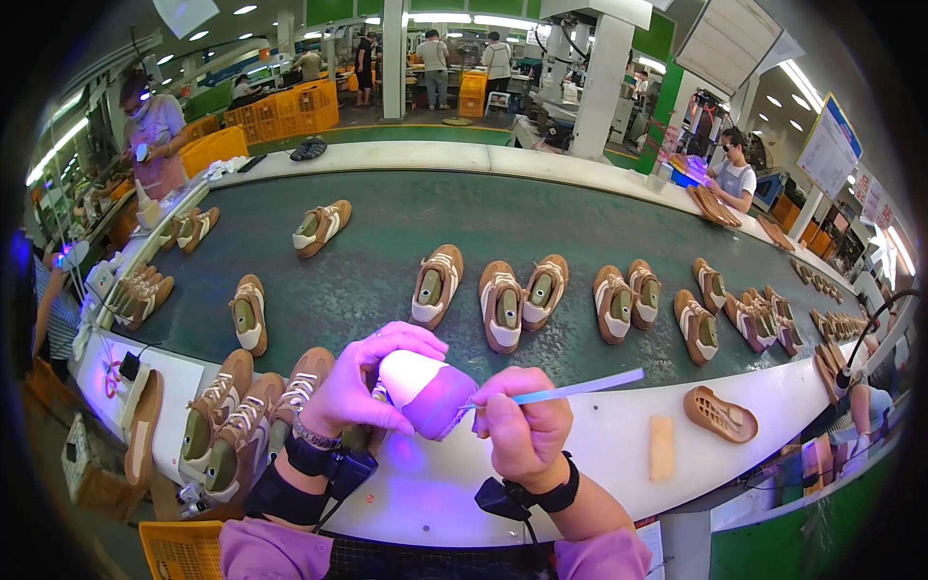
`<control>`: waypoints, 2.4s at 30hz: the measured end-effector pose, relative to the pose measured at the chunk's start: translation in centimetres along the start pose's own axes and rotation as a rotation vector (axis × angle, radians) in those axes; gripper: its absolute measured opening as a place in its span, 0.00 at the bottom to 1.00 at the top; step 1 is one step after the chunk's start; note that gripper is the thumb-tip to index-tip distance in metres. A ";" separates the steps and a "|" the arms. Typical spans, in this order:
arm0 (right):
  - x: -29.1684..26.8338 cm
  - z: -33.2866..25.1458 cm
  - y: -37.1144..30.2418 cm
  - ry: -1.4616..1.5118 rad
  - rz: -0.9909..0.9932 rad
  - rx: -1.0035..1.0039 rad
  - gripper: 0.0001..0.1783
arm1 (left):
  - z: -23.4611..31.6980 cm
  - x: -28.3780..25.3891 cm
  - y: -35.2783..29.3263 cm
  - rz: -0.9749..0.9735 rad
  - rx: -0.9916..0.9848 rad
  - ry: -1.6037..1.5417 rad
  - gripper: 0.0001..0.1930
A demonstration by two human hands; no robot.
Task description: The recorder is inspecting and assembling shoes on a conveyor belt, including checking pairs, placing them on the belt, and painting a section of a shoe heel.
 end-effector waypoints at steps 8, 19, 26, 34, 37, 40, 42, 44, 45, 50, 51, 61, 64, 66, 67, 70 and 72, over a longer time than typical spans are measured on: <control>-0.6 -0.2 -0.7 -0.123 0.029 -0.014 0.07 | -0.8 0.8 -0.2 -0.037 -0.143 -0.132 0.36; -0.4 -0.6 -0.6 -0.288 0.035 -0.018 0.04 | -0.9 0.7 -0.1 -0.058 -0.124 -0.098 0.37; -0.5 -0.9 -0.6 -0.257 -0.014 -0.022 0.05 | -0.9 0.6 -0.2 -0.069 -0.132 -0.079 0.37; -0.2 -1.2 -0.2 -0.302 -0.088 -0.066 0.05 | -0.9 0.6 -0.3 -0.067 -0.134 -0.095 0.37; -0.4 -0.8 -0.4 -0.073 0.063 0.155 0.06 | -1.0 0.6 -0.2 -0.082 -0.121 -0.067 0.37; -0.2 -0.8 -0.3 -0.132 0.061 0.128 0.07 | -1.0 0.6 -0.3 -0.073 -0.136 -0.084 0.37; 0.0 -1.0 -0.1 -0.169 0.046 0.149 0.07 | -1.0 0.6 -0.3 -0.071 -0.133 -0.085 0.37; -0.2 -0.9 -0.1 -0.171 0.045 0.148 0.07 | -1.0 0.6 -0.3 -0.069 -0.129 -0.086 0.37; -0.2 -0.8 -0.1 -0.174 0.044 0.148 0.07 | -1.0 0.7 -0.3 -0.070 -0.135 -0.087 0.37; -0.5 -0.8 0.0 -0.135 0.016 0.174 0.07 | -1.1 0.7 -0.2 -0.082 -0.139 -0.093 0.37; -0.5 -0.8 0.0 -0.098 -0.002 0.195 0.07 | -1.1 0.7 -0.2 -0.084 -0.134 -0.100 0.37; -0.8 -0.9 -0.5 -0.120 0.046 0.145 0.06 | -1.4 0.8 -0.1 -0.100 -0.149 -0.087 0.37; -0.7 -1.0 -0.7 -0.224 -0.072 -0.041 0.03 | -1.7 0.6 -0.2 -0.092 -0.124 -0.081 0.37; -0.6 -1.0 -0.5 -0.249 -0.087 -0.091 0.03 | -1.6 0.7 -0.2 -0.085 -0.132 -0.092 0.37; -0.5 -1.0 -0.4 -0.273 -0.102 -0.140 0.03 | -1.5 0.7 -0.2 -0.078 -0.142 -0.102 0.36; -0.4 -1.2 -0.4 -0.308 -0.101 -0.141 0.03 | -1.5 0.7 -0.2 -0.083 -0.142 -0.110 0.36; -0.2 -1.4 -0.2 -0.305 -0.123 -0.152 0.03 | -1.6 0.6 -0.2 -0.086 -0.129 -0.094 0.37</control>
Point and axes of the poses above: each hand's wrist, its own y-axis towards the middle knuckle, its own x-axis out of the palm, z = x × y, the point moved 2 cm from there along y, towards the middle knuckle, and after that the axes turned 11 degrees about z, right-handed, at the moved point
